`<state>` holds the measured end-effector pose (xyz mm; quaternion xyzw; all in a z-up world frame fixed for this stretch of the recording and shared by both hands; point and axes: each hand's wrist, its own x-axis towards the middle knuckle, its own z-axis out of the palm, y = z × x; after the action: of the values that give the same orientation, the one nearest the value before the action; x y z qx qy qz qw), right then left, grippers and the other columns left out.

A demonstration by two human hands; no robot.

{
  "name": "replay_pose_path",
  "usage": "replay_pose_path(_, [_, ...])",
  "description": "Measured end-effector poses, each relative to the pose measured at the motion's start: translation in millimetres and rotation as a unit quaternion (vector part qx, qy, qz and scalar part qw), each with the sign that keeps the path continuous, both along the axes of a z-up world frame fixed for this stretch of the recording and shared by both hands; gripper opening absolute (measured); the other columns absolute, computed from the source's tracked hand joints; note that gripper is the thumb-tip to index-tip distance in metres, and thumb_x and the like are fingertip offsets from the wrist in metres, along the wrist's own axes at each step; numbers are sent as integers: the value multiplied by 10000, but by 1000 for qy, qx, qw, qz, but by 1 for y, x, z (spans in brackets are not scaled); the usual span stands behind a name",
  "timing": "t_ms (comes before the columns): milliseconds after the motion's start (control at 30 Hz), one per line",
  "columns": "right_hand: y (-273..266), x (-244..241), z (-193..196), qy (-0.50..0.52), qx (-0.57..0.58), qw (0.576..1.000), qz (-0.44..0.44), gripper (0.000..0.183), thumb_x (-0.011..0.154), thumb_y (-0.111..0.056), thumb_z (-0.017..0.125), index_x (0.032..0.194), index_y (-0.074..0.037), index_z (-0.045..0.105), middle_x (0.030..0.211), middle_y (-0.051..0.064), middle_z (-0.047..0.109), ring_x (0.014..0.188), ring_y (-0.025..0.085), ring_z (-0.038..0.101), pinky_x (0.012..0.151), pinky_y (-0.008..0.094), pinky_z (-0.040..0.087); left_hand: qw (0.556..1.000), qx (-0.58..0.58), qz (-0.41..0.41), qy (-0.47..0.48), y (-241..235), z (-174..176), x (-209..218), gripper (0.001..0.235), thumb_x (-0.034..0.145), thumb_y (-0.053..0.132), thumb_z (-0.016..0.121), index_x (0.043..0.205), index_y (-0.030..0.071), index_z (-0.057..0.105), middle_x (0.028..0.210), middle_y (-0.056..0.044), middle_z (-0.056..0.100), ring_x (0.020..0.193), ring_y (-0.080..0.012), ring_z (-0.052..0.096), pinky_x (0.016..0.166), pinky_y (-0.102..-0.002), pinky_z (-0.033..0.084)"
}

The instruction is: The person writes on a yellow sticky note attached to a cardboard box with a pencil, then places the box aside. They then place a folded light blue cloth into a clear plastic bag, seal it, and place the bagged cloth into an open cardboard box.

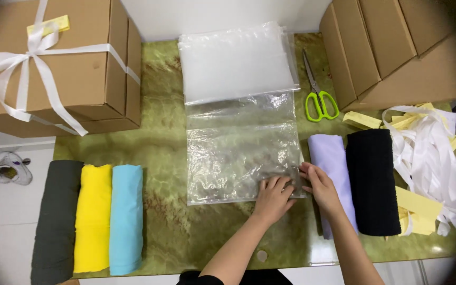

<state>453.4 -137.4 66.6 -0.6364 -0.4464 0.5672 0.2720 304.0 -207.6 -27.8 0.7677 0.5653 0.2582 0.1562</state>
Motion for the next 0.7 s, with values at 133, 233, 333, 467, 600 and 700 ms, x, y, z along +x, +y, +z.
replay_pose_path(133, [27, 13, -14, -8, -29, 999, 35, 462, 1172, -335, 429, 1479, -56, 632, 1451, 219, 663, 1211, 368, 690, 902, 478, 593, 998, 58, -7, -6, 17, 11, -6, 314, 876, 333, 829, 1094, 143, 705, 1215, -71, 648, 1190, -295, 592, 857, -467, 439])
replay_pose_path(233, [50, 17, -26, -9, -12, 997, 76, 430, 1128, -300, 524, 1484, -81, 628, 1359, 200, 702, 964, 306, 754, 732, 364, 601, 991, -4, 48, -123, 27, 13, -13, 68, 984, 281, 757, 956, 219, 746, 1025, 55, 709, 1027, -183, 686, 799, -346, 474])
replay_pose_path(333, [74, 22, -24, -50, 14, 990, 130, 367, 1078, -271, 630, 1396, -121, 737, 1390, 188, 708, 1027, 327, 765, 760, 397, 622, 949, -116, 106, -274, 37, 10, -19, 100, 1000, 276, 777, 979, 180, 760, 984, -7, 738, 1011, -253, 719, 851, -343, 564])
replay_pose_path(467, [78, 18, 6, -75, 128, 965, 215, 304, 955, -260, 720, 1216, -155, 834, 1427, 30, 623, 1280, 110, 611, 985, 271, 495, 910, -224, 142, -319, 43, 39, -29, 172, 1070, 263, 664, 1020, 111, 727, 984, -35, 718, 879, -219, 666, 759, -359, 500])
replay_pose_path(600, [56, 11, 3, -114, 37, 966, 228, 292, 899, -240, 823, 1173, -161, 887, 947, -47, 829, 647, 76, 495, 620, 222, 409, 860, -302, 170, -375, 44, 34, -34, 443, 1128, 550, 329, 1049, 140, 477, 897, -18, 535, 774, -183, 505, 706, -364, 390])
replay_pose_path(700, [36, -1, -3, -79, 168, 958, 220, 308, 924, -187, 765, 1225, -134, 806, 1298, 26, 780, 1191, 124, 713, 1007, 248, 505, 851, -323, 188, -370, 45, 36, -34, 331, 1158, 445, 380, 1059, 155, 507, 842, -29, 558, 746, -201, 511, 705, -388, 378])
